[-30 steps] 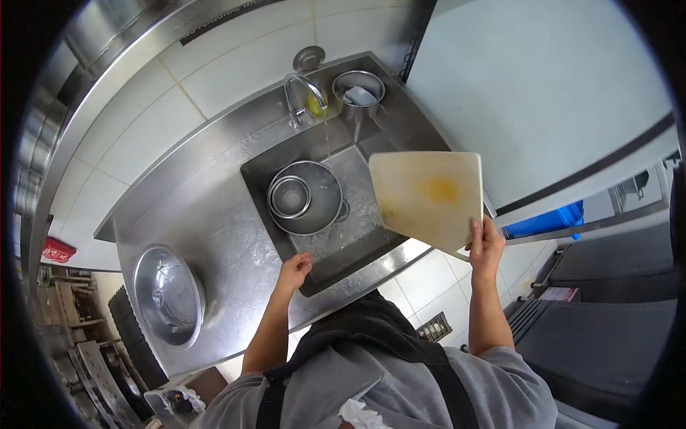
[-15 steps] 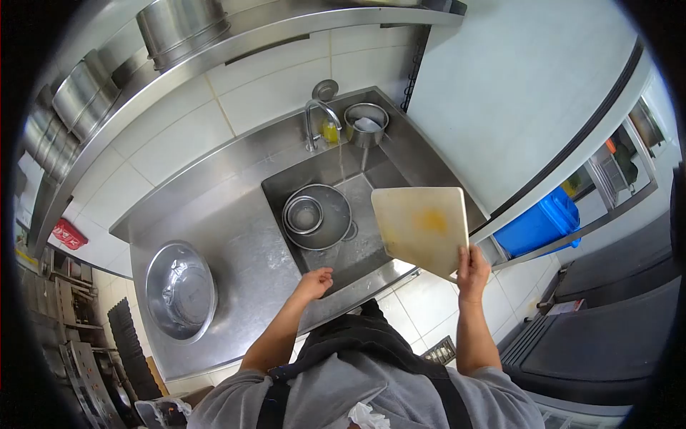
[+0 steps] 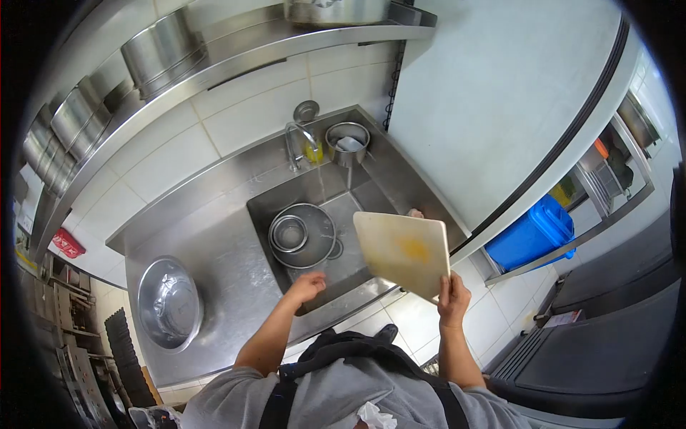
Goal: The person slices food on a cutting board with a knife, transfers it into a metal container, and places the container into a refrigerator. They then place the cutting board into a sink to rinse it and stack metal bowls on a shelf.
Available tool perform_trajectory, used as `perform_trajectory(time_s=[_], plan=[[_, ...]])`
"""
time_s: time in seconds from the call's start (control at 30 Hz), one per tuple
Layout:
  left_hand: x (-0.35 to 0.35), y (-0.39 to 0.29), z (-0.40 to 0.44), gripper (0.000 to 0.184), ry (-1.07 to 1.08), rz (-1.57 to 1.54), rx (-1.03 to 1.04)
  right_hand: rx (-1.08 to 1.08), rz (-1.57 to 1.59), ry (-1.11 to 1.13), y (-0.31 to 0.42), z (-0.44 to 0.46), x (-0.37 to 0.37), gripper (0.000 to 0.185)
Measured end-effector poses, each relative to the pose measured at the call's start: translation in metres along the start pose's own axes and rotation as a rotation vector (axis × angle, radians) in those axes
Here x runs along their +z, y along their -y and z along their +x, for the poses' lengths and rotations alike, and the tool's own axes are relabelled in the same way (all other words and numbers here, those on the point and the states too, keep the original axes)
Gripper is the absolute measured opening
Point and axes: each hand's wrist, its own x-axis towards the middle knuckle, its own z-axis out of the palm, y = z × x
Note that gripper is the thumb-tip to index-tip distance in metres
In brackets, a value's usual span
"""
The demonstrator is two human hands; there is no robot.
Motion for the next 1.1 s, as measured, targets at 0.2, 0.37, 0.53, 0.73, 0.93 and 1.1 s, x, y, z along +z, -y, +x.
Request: perform_trajectory(time_s=[0.2, 0.37, 0.53, 0.73, 0.93, 1.1], plan=[[-0.023, -0.022, 0.075, 0.032, -0.317, -0.03, 0.021, 0.236, 0.132, -0.124, -0.017, 0.012, -0.095, 0.016], [-0.071, -0.058, 0.133, 0.023, -0.394, -0.381, -0.041, 0.167, -0.178, -0.068, -0.032, 0.008, -0.17, 0.019], [-0.124, -0.101, 0.216, 0.024, -0.467, -0.525, -0.092, 0.296, -0.417, 0.157, -0.036, 0.004, -0.173, 0.018], [-0.176, -0.085, 0.35, 0.029, -0.539, -0.454, -0.191, 0.439, -0.58, 0.209, -0.039, -0.011, -0.142, 0.021], [-0.179, -0.072, 0.386, 0.038, -0.495, -0.558, -0.211, 0.535, -0.61, 0.189, -0.014, -0.008, -0.124, 0.022], [-0.179, -0.065, 0.382, 0.039, -0.487, -0.648, -0.232, 0.573, -0.617, 0.136, -0.01, -0.014, -0.111, 0.021]])
